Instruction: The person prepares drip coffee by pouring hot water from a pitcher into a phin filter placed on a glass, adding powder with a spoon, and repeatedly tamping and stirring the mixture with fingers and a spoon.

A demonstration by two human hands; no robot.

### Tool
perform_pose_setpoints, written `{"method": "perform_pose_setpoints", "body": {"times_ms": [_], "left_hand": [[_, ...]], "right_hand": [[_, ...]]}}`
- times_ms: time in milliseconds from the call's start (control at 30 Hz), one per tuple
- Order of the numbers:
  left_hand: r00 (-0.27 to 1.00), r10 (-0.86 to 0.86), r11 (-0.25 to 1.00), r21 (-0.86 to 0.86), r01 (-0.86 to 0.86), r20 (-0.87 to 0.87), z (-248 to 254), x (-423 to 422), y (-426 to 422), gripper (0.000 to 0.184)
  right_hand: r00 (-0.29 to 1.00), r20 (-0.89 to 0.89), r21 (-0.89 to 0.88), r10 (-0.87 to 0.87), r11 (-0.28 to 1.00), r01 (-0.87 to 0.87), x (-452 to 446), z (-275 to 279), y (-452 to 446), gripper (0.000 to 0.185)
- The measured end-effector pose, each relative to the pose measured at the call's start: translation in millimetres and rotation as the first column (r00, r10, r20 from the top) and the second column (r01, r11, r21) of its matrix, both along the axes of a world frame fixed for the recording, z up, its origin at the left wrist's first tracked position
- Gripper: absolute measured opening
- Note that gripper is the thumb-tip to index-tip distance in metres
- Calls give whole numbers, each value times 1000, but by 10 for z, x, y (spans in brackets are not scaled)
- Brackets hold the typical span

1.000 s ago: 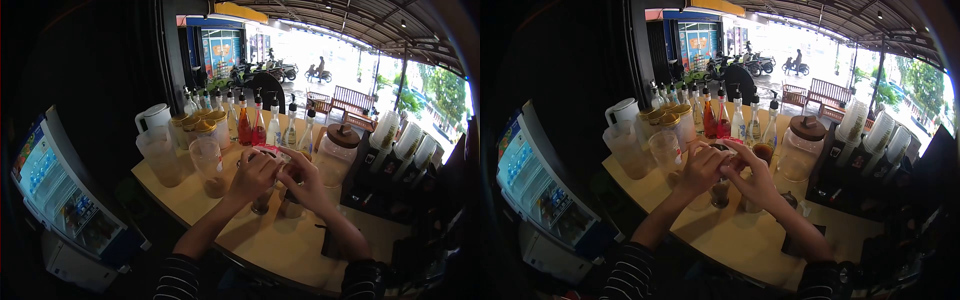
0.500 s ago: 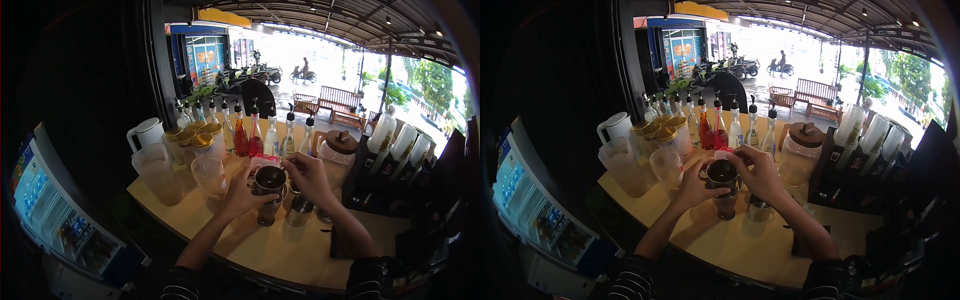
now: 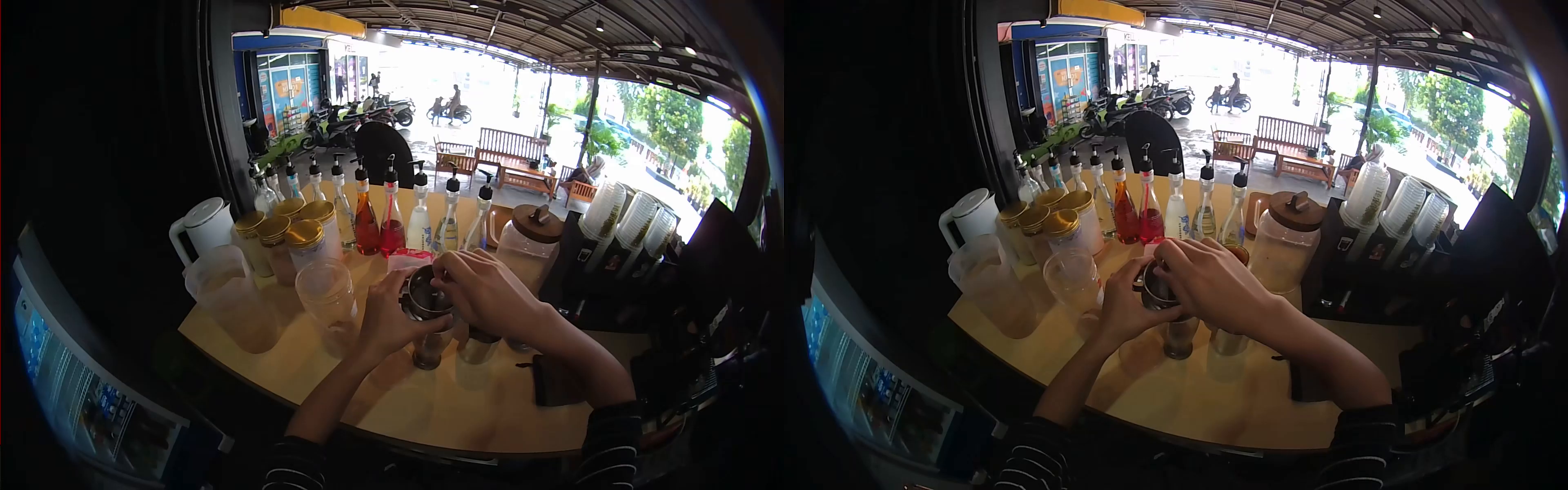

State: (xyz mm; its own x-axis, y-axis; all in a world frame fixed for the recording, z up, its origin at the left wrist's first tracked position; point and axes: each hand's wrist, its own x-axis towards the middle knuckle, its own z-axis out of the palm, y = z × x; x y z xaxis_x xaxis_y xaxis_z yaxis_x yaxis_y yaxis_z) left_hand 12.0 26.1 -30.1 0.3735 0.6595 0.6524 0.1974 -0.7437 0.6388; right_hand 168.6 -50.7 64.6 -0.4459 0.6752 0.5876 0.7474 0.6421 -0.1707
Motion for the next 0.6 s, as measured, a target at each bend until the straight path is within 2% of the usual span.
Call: {"method": "perform_pose_setpoints", "body": {"times_ms": [67, 167, 233, 267, 333, 367, 433, 467, 533, 567, 600], "left_hand": [[997, -52, 998, -20, 53, 54, 5, -3, 42, 77], [999, -32, 999, 27, 32, -13, -14, -3, 140, 75], [999, -20, 998, 56, 22, -30, 30, -12, 154, 74], [999, -14, 996, 84, 18, -47, 62, -13, 145, 74], [997, 24, 996, 92, -18, -74, 181, 5, 51, 74], [993, 43, 994, 105, -31, -111, 209, 15, 9, 75], [983, 113, 983, 163, -90, -142, 200, 51, -33, 77], [971, 169, 965, 227, -128, -169, 198, 72, -52, 79], [963, 210, 957, 237, -167, -168, 168, 93, -54, 80], [957, 240, 948, 250, -195, -164, 161, 90, -45, 82], [954, 249, 946, 252, -202, -168, 164, 79, -38, 82]], "right_hand": [[997, 46, 52, 66, 996, -69, -18, -43, 9, 16], [993, 5, 71, 121, 990, -121, 44, -94, 27, 16], [990, -128, -67, 66, 995, -75, 124, -119, 36, 16], [989, -122, -72, 81, 993, -90, 154, -125, 32, 16], [970, -239, -82, -29, 997, 10, 203, -142, 11, 13], [970, -241, -88, -15, 996, -7, 208, -154, 2, 13], [913, -400, -245, -82, 969, -20, 208, -162, -21, 10], [912, -403, -247, -72, 968, -32, 218, -143, -40, 10], [921, -382, -373, -80, 925, -75, 248, -101, -63, 9], [920, -385, -371, -69, 925, -86, 293, -112, -39, 9], [945, -324, -300, 55, 941, -158, 361, -135, -7, 10]]}}
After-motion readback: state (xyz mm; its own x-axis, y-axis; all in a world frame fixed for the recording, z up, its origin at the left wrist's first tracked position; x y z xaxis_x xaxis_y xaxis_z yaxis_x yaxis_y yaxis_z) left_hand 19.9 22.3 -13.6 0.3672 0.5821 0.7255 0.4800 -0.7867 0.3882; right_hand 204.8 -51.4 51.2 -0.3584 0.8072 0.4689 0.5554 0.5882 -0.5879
